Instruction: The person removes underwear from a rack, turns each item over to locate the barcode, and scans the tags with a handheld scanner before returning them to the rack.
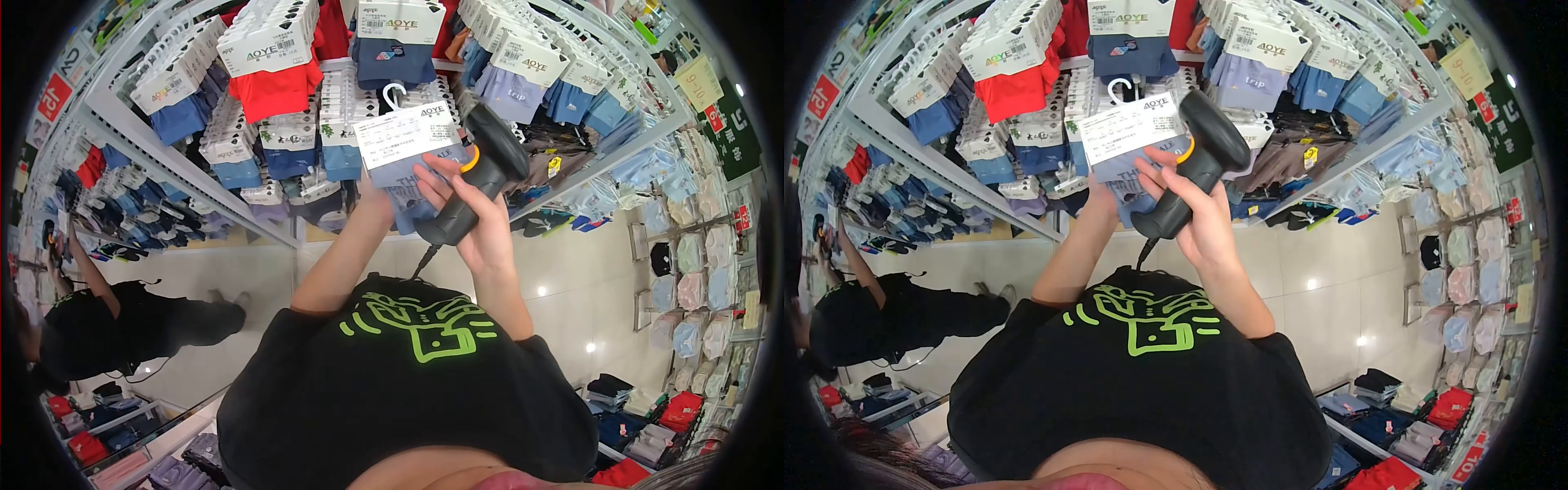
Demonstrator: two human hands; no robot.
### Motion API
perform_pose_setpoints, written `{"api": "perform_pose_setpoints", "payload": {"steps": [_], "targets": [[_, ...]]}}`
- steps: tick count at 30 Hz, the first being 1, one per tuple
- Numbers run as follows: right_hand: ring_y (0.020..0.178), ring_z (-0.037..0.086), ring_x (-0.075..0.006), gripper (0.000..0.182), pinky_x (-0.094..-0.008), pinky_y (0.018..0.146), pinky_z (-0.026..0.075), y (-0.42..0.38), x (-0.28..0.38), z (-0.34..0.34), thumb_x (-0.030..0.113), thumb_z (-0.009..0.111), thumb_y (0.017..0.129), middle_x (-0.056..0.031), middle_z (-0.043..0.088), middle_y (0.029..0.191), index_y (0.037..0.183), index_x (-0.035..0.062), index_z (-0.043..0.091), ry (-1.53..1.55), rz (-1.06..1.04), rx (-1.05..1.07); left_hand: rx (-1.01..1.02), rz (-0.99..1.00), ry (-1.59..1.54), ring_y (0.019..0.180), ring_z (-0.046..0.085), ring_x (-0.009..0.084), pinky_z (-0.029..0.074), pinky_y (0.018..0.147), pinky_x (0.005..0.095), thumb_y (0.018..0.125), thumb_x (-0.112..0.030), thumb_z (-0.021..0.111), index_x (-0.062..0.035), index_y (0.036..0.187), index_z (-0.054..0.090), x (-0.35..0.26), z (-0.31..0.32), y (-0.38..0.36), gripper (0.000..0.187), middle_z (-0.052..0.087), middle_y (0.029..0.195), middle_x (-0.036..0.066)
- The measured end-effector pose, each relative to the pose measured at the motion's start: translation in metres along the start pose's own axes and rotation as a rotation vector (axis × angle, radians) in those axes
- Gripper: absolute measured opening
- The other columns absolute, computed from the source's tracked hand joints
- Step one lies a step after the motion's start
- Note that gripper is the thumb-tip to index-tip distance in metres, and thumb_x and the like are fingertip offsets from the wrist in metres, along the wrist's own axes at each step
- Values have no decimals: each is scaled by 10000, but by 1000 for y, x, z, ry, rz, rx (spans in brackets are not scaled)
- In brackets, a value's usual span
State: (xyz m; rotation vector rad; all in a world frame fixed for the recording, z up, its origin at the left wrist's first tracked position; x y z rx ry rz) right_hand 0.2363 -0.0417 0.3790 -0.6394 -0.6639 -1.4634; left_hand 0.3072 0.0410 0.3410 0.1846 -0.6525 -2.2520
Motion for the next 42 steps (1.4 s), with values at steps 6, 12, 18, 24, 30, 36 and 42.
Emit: {"api": "perform_pose_setpoints", "payload": {"steps": [6, 12, 18, 24, 30, 36, 42], "targets": [[1146, 437, -398, 434, -456, 969, 377, -3, -15, -9, 41, 478, 851, -258, 445, 1194, 1248, -25, 314, 62, -1, -51, 59, -106, -46, 1066, 482, 346, 451, 869, 401, 832, -555, 342, -18, 1331, 290, -6, -9, 3, 734, 390, 1281, 214], [1081, 491, -300, 431, -415, 935, 395, -8, -14, -18, 125, 540, 865, -161, 457, 1221, 1236, 0, 360, -5, -23, -31, -585, 90, 1134, 939, 509, 287, 431, 852, 357, 917, -355, 351, -2, 1289, 306, -9, -9, -8, 515, 416, 1140, 124], [1166, 414, -212, 580, -348, 970, 339, -7, -12, -33, 129, 645, 802, -120, 429, 1261, 1275, 25, 325, -240, -206, 5, -476, 396, 2210, 1027, 381, 259, 308, 916, 330, 852, -96, 486, 27, 1272, 320, -23, 14, -13, 468, 353, 1093, 164], [1119, 448, -206, 661, -341, 943, 366, -1, -6, -33, -2, 703, 698, -99, 458, 1210, 1259, 30, 354, -538, -289, -29, -613, 316, 1603, 999, 486, 167, 405, 829, 280, 825, -111, 570, 12, 1276, 346, -29, 3, -21, 518, 439, 1148, 118], [988, 512, -149, 572, -291, 833, 431, 13, 7, -63, -30, 658, 725, -84, 505, 1127, 1218, 26, 373, -207, -140, -150, -528, -144, 1222, 943, 560, 154, 443, 811, 293, 803, -64, 591, 46, 1178, 452, -45, -7, -43, 415, 583, 1049, 102], [757, 558, -98, 192, -249, 700, 448, 28, 24, -66, 62, 634, 780, -51, 603, 860, 938, -11, 553, -392, -295, -228, -663, 154, 1264, 924, 563, 143, 441, 795, 264, 833, -76, 575, 63, 1112, 487, -36, -9, -33, 323, 588, 1038, 107], [546, 523, -85, 153, -225, 520, 429, 16, 36, -77, 42, 580, 803, -68, 606, 743, 931, -25, 531, -646, -394, -279, -578, 417, 1515, 1019, 508, 166, 385, 880, 279, 846, -56, 547, 52, 1192, 359, -58, 1, -13, 409, 522, 1121, 144]]}}
Point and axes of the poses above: each hand's wrist, its own y-axis towards the middle knuckle, its own z-axis out of the palm, x = y × z, the point moved 4 cm from there along y, towards the middle knuckle
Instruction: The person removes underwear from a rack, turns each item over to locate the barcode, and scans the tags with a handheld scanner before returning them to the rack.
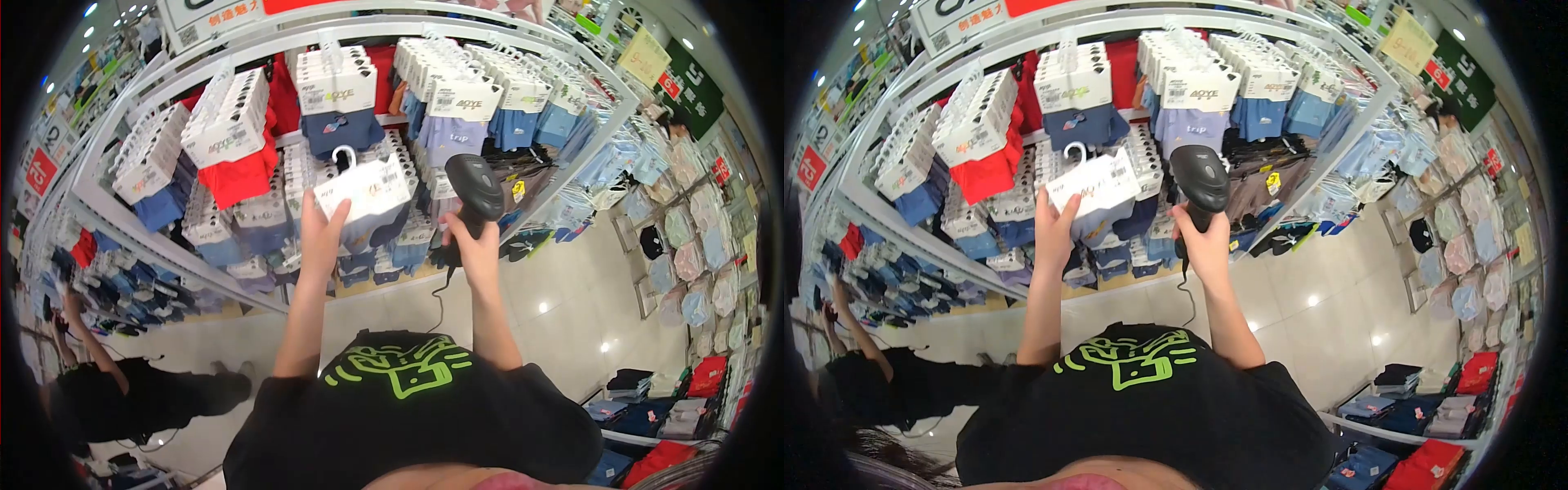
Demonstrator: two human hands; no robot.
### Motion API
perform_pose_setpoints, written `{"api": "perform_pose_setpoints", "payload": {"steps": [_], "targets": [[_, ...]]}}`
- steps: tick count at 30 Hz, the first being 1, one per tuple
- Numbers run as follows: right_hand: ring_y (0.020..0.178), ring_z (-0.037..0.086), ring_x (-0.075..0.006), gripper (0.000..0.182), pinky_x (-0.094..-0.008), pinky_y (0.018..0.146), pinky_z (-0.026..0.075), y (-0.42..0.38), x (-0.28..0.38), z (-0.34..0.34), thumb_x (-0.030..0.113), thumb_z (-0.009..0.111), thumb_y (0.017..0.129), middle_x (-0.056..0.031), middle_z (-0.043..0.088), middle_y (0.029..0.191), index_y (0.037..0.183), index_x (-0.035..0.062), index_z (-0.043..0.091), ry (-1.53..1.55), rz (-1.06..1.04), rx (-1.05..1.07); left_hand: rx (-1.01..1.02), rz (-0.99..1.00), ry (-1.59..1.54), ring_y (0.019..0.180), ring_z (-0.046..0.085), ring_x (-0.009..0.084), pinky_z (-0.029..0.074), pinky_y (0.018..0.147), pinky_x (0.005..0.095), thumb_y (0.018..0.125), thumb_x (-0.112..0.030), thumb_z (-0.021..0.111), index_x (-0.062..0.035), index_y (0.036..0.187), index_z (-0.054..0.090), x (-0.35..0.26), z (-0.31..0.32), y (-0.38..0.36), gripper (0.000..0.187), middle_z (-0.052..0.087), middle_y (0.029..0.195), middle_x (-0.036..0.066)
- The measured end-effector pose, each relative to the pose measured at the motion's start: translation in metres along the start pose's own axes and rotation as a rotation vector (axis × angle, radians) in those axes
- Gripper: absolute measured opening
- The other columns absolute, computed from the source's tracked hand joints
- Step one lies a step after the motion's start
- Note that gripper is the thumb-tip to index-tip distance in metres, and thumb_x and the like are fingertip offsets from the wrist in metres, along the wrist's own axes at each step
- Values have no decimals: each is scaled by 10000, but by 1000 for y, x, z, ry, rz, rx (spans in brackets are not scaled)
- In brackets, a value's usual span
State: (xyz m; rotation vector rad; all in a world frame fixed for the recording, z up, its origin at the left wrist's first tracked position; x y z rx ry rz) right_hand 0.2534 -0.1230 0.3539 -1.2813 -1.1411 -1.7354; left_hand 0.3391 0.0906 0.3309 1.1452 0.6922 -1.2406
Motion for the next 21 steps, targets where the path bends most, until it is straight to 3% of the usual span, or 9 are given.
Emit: {"api": "perform_pose_setpoints", "payload": {"steps": [4, 6, 8, 13, 18, 21], "targets": [[555, 524, -85, 166, -224, 533, 428, -29, 19, 24, -1, 548, 799, -55, 583, 725, 961, -30, 528, 115, 121, 189, 50, -35, -88, 1039, 485, 164, 360, 900, 285, 865, -72, 530, 13, 1146, 343, 3, 2, 13, 348, 506, 1119, 135], [546, 552, -98, 165, -237, 516, 438, -42, 18, 31, -2, 562, 783, -46, 583, 682, 944, -22, 529, 26, 149, 309, 37, -98, -73, 1036, 485, 161, 361, 899, 284, 868, -74, 525, 6, 1142, 345, -5, 8, 9, 338, 507, 1117, 133], [537, 563, -103, 164, -242, 512, 446, -51, 13, 35, 7, 573, 776, -50, 587, 659, 929, -26, 526, -20, 148, 298, 33, -157, -64, 1034, 485, 159, 361, 899, 283, 871, -77, 521, -1, 1138, 347, -4, 11, 8, 328, 508, 1115, 131], [512, 565, -106, 183, -246, 484, 450, -48, 17, 25, -5, 570, 770, -71, 593, 645, 941, -34, 509, -67, 118, 175, 88, 19, -15, 1011, 504, 154, 376, 869, 272, 876, -96, 522, -6, 1150, 361, 7, 13, 10, 331, 537, 1081, 111], [502, 563, -104, 171, -247, 474, 442, -49, 24, 15, -13, 566, 766, -64, 581, 612, 927, -36, 514, -84, 103, 153, 89, 0, -19, 1029, 499, 160, 375, 884, 286, 872, -64, 508, -2, 1133, 351, 4, 11, 10, 311, 526, 1093, 132], [504, 548, -136, 170, -251, 480, 430, -53, 28, 16, -63, 489, 761, -99, 565, 641, 931, -45, 492, -228, 86, 212, 99, 9, -18, 1032, 497, 160, 372, 889, 286, 873, -63, 507, 0, 1134, 352, 6, 12, 9, 310, 523, 1095, 132]]}}
Point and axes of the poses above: each hand's wrist, its own y-axis towards the middle knuckle, its own z-axis out of the palm, x = y × z, the point moved 4 cm from there along y, towards the middle knuckle
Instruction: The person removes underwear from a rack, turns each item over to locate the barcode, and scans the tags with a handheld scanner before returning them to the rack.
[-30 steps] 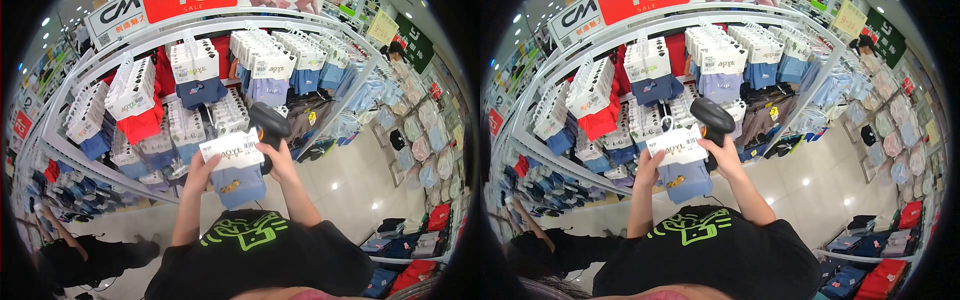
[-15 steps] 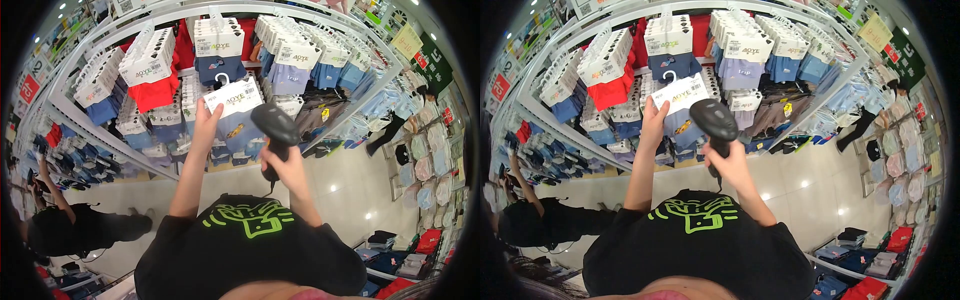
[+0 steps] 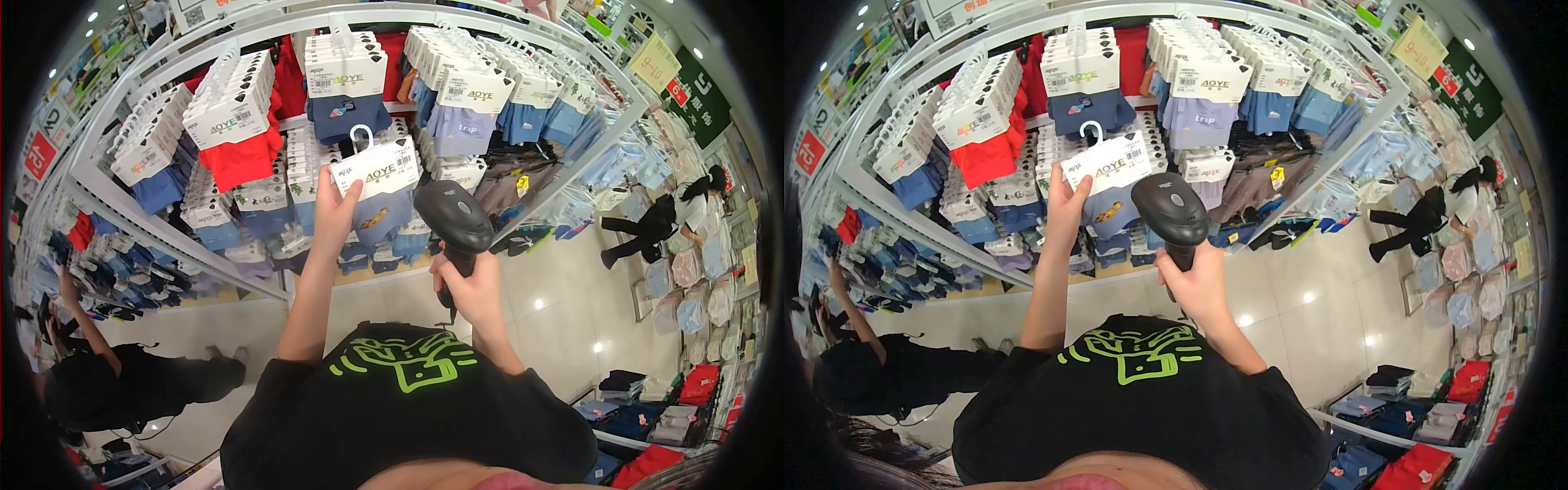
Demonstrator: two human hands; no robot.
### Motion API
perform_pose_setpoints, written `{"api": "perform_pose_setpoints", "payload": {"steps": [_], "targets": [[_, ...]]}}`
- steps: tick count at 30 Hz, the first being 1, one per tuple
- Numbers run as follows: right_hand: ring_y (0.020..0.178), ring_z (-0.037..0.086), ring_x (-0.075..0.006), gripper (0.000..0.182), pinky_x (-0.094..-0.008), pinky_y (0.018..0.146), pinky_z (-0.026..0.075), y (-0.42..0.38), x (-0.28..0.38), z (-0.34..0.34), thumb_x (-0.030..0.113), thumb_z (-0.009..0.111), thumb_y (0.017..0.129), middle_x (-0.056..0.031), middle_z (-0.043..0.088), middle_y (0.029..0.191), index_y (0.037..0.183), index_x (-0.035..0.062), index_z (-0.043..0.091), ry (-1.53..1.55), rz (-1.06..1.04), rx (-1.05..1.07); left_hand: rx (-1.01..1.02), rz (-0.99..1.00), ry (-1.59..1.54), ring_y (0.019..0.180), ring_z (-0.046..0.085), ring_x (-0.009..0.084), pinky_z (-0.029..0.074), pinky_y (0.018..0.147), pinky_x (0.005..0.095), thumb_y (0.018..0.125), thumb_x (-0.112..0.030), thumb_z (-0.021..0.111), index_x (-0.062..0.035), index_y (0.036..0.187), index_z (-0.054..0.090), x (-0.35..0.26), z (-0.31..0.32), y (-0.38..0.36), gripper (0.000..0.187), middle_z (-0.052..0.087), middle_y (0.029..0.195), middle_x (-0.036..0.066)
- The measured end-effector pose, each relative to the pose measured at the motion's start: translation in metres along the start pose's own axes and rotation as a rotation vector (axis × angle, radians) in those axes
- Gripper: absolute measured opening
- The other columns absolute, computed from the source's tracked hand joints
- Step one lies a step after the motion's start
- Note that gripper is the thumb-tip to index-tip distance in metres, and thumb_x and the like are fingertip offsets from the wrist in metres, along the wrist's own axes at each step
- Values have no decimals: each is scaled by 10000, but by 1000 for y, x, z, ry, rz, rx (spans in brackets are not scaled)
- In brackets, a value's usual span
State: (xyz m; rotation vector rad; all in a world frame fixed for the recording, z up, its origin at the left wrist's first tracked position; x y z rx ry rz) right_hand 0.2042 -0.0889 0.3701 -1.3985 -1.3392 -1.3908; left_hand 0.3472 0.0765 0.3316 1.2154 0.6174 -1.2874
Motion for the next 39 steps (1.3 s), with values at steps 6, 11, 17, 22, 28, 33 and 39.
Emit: {"api": "perform_pose_setpoints", "payload": {"steps": [6, 11, 17, 22, 28, 33, 39], "targets": [[500, 547, -127, 203, -245, 478, 428, -3, -1, -4, -79, 491, 736, -83, 566, 627, 936, -45, 494, -36, -27, -12, 16, 6, 26, 1035, 495, 157, 363, 896, 278, 878, -85, 511, 6, 1164, 361, -2, 5, 0, 335, 523, 1105, 119], [511, 537, -131, 261, -245, 491, 423, -11, -2, -11, -66, 497, 773, -99, 570, 679, 1033, -47, 492, 119, -33, -37, 41, -7, -37, 1016, 511, 159, 392, 865, 276, 863, -32, 503, 19, 1124, 378, -24, 25, 6, 294, 537, 1083, 140], [527, 516, -100, 246, -233, 497, 417, -18, 9, -32, -61, 494, 779, -68, 545, 676, 1023, -44, 512, 276, -112, -267, 407, 126, 4, 989, 532, 125, 417, 832, 258, 855, -53, 538, 21, 1087, 410, -48, 108, 60, 275, 567, 1073, 135], [530, 523, -109, 216, -243, 502, 422, -23, -1, -42, -50, 513, 779, -72, 551, 647, 995, -46, 513, 239, -123, -257, 377, 413, 214, 952, 566, 184, 420, 835, 294, 834, -132, 579, 48, 1058, 435, -7, 147, 127, 322, 596, 1033, 143], [520, 518, -139, 330, -253, 512, 417, -27, -2, -45, -42, 522, 798, -119, 560, 726, 1121, -46, 452, 252, -66, -232, 230, 353, 125, 965, 563, 174, 427, 811, 259, 817, -46, 578, 53, 1092, 423, 25, 137, 160, 331, 566, 1063, 160], [510, 524, -107, 131, -237, 469, 403, -25, -7, -48, -19, 549, 786, -84, 570, 663, 912, -39, 518, 288, -34, -285, 252, 270, 170, 873, 600, 152, 456, 740, 245, 794, -87, 619, 55, 1123, 417, 32, 128, 163, 411, 588, 1029, 155], [512, 520, -134, 223, -254, 490, 416, -23, -18, -44, -32, 526, 789, -113, 555, 707, 1005, -49, 479, 200, 11, -167, 14, 193, 365, 712, 609, 175, 469, 647, 258, 728, -164, 704, 38, 1037, 442, 19, 117, 137, 453, 596, 913, 129]]}}
Point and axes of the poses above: each hand's wrist, its own y-axis towards the middle knuckle, its own z-axis out of the palm, x = y × z, the point moved 4 cm from there along y, towards the middle knuckle
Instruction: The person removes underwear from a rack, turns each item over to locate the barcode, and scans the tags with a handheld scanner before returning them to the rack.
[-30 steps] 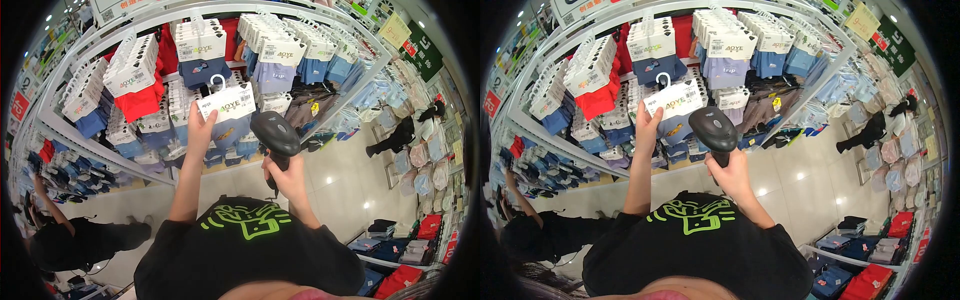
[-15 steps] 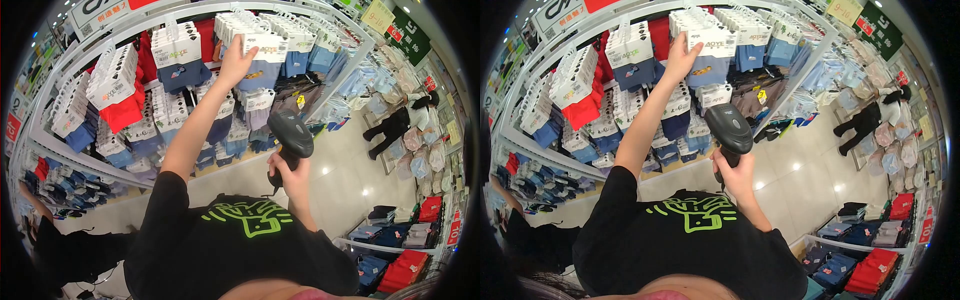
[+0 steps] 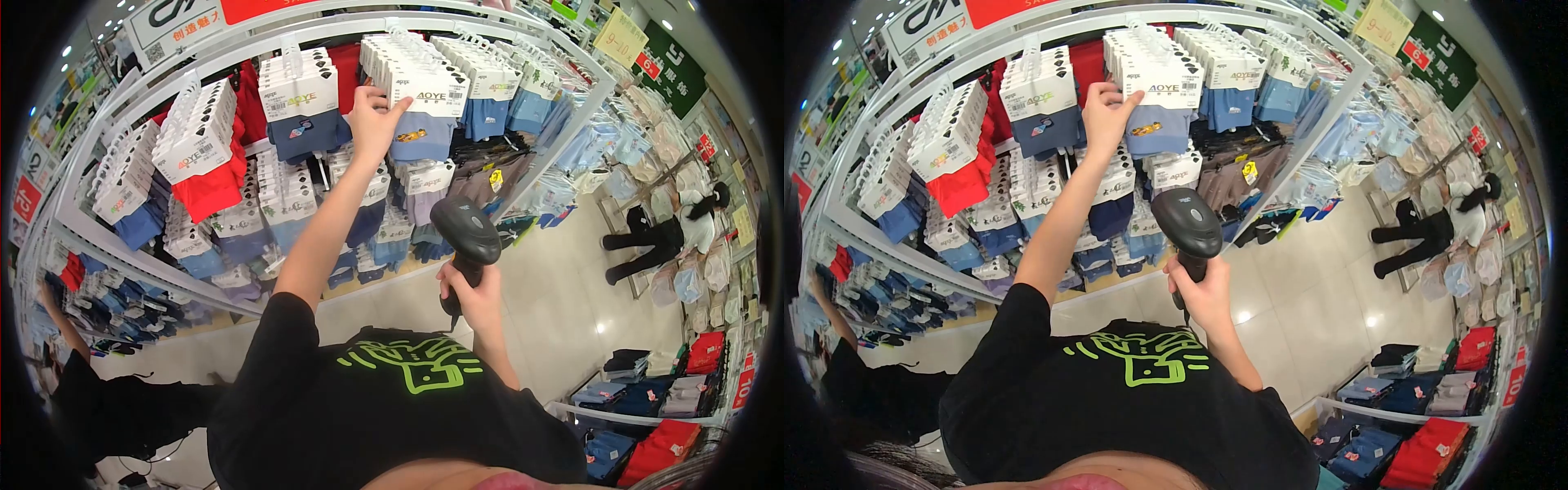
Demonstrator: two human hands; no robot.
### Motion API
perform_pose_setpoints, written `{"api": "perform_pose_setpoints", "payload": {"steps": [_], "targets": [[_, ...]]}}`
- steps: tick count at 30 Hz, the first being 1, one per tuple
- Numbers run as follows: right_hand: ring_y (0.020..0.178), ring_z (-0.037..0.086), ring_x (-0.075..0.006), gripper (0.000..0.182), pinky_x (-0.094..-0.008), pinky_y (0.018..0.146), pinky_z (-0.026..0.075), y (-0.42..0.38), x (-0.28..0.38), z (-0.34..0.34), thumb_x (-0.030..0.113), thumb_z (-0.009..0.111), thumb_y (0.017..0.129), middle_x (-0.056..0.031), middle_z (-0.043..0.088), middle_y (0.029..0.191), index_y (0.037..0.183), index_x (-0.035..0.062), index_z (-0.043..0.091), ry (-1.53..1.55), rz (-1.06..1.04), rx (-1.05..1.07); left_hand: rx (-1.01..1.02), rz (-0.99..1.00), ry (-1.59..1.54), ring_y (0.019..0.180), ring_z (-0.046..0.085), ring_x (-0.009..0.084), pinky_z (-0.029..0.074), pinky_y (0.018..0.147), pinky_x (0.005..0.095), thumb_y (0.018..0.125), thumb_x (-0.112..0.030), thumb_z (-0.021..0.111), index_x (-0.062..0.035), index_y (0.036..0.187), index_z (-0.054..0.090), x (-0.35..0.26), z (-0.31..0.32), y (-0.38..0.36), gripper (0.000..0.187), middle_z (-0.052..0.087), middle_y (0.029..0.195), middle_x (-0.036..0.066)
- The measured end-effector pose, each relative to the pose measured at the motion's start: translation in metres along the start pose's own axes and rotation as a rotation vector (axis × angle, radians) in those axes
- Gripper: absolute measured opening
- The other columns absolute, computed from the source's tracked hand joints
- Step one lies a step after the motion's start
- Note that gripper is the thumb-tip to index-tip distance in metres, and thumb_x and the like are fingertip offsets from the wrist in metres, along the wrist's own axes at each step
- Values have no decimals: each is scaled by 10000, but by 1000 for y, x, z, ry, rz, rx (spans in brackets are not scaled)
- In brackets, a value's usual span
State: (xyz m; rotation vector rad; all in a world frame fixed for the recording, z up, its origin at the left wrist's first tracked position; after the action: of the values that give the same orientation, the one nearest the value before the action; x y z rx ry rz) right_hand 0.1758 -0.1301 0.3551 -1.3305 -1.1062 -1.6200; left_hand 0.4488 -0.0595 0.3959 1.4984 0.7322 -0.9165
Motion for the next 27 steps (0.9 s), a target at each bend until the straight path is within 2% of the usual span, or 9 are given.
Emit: {"api": "perform_pose_setpoints", "payload": {"steps": [2, 4, 6, 8, 10, 15, 20, 22, 27], "targets": [[513, 523, -134, 206, -254, 486, 415, 0, -5, 2, -33, 526, 785, -112, 555, 702, 985, -47, 479, -11, 21, 26, -124, -32, 74, 744, 592, 198, 460, 671, 272, 711, -172, 720, 29, 1002, 447, -9, -15, -17, 446, 568, 901, 125], [514, 526, -133, 189, -253, 481, 415, 0, -12, 3, -34, 525, 781, -111, 555, 698, 965, -46, 480, -20, 42, 58, -394, 295, 322, 868, 501, 267, 411, 772, 337, 695, -153, 723, 10, 955, 439, -23, -39, -30, 418, 455, 942, 143], [510, 528, -133, 162, -251, 476, 415, 1, -21, 3, -33, 530, 776, -108, 554, 685, 929, -44, 477, -68, 53, 75, -578, 504, 525, 976, 398, 314, 340, 855, 390, 704, -138, 703, 6, 1016, 441, -37, -73, -37, 432, 359, 1011, 162], [516, 536, -122, 125, -250, 484, 426, 1, -21, 6, -18, 552, 766, -91, 564, 669, 880, -41, 508, -42, 68, 65, -754, 509, 690, 992, 393, 341, 330, 865, 416, 708, -139, 694, 7, 1075, 430, -41, -109, -31, 475, 352, 1043, 174], [522, 543, -112, 90, -249, 493, 437, 0, -23, 9, -3, 573, 755, -73, 575, 652, 831, -38, 540, -16, 91, 55, -672, 418, 662, 993, 422, 316, 344, 877, 391, 683, -219, 734, 25, 1092, 436, -38, -132, -15, 561, 379, 1066, 180], [513, 536, -108, 140, -250, 480, 430, 4, -30, 20, 7, 578, 759, -73, 582, 669, 882, -38, 528, -60, 129, 123, -444, 226, 531, 749, 544, 174, 452, 695, 299, 649, -285, 766, 19, 1015, 500, 3, -163, 16, 546, 537, 883, 101], [510, 532, -103, 165, -244, 472, 420, 6, -34, 30, 19, 591, 758, -73, 583, 675, 900, -33, 524, -76, 142, 158, -394, 260, 524, 712, 560, 186, 459, 674, 300, 632, -311, 773, 30, 912, 513, 7, -160, 16, 512, 552, 781, 102], [509, 531, -102, 168, -242, 473, 419, 6, -37, 32, 24, 595, 757, -72, 583, 674, 899, -31, 526, -89, 165, 151, -364, 118, 321, 708, 602, 183, 470, 670, 285, 637, -292, 773, 28, 900, 508, 10, -162, 15, 491, 615, 772, 119], [526, 546, -105, 146, -242, 500, 430, 9, -36, 35, 32, 599, 759, -62, 589, 670, 876, -37, 543, -13, 110, 159, -195, 168, 22, 755, 623, 154, 484, 650, 255, 745, -177, 702, 19, 932, 434, -11, -162, 11, 382, 643, 834, 153]]}}
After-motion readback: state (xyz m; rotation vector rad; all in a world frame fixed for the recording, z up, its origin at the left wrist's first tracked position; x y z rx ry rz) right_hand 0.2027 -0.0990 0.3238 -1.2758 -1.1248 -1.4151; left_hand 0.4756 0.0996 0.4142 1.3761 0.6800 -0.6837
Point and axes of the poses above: each hand's wrist, its own y-axis towards the middle knuckle, its own z-axis out of the palm, x = y × z, the point moved 4 cm from there along y, towards the middle knuckle
